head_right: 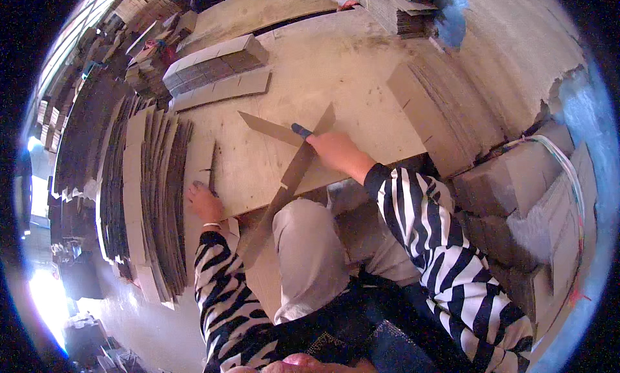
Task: The person sits on the floor and uses a knife to cut rectangular pieces of cardboard. They repeatedly pick up a piece, cut it, and place it aside, continuing this process throughout the clip.
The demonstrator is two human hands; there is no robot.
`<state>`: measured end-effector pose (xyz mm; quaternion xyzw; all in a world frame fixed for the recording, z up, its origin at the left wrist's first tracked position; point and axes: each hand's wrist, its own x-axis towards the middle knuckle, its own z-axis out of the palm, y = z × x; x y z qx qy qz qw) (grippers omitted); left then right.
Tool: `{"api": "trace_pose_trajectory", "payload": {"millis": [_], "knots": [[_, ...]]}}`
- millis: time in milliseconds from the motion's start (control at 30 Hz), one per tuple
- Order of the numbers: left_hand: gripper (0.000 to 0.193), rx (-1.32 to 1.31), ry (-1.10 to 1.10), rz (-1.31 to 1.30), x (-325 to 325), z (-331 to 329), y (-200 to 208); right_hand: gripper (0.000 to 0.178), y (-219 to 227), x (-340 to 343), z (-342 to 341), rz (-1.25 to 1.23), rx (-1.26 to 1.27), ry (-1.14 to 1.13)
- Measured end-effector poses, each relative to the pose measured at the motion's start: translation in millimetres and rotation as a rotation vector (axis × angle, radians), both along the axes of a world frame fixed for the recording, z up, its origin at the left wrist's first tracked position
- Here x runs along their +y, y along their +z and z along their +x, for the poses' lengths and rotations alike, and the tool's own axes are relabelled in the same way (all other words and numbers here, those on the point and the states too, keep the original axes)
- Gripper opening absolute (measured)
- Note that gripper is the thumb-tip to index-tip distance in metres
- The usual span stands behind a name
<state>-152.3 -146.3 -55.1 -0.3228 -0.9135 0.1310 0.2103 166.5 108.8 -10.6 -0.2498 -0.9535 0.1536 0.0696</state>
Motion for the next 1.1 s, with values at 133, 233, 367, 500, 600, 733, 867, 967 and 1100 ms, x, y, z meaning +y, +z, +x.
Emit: {"api": "trace_pose_trajectory", "payload": {"millis": [133,233,367,500,600,733,867,967,1100], "knots": [[0.032,-0.071,-0.2,0.151,5.4,9.2,1.0,0.039,-7.1,-7.5,-1.3,0.033,0.115,0.055],[0.03,-0.209,-0.321,0.205,10.9,14.5,14.0,0.039,-1.9,-18.0,-3.6,0.047,0.181,0.084],[0.033,-0.294,-0.392,0.374,15.8,15.9,9.8,0.035,9.1,-42.1,-16.1,0.041,0.272,0.201],[0.034,-0.04,-0.24,0.257,31.8,53.8,18.1,0.03,7.2,-40.0,-13.4,0.073,0.315,0.214],[0.032,0.012,-0.103,0.167,18.0,37.1,6.1,0.026,-1.2,-32.7,-12.8,0.097,0.333,0.222],[0.027,-0.06,-0.045,0.16,14.2,13.5,2.3,0.037,-10.7,-33.6,-16.2,0.119,0.327,0.274],[0.017,-0.247,-0.235,0.234,32.3,22.6,16.4,0.052,-12.0,-37.0,-13.9,0.135,0.338,0.278],[0.016,-0.382,-0.251,0.443,47.8,26.9,13.0,0.048,-7.6,-41.8,-15.5,0.114,0.359,0.269],[0.023,-0.532,-0.363,0.751,53.4,40.9,-5.5,0.045,-9.6,-44.1,-16.6,0.072,0.4,0.262]]}}
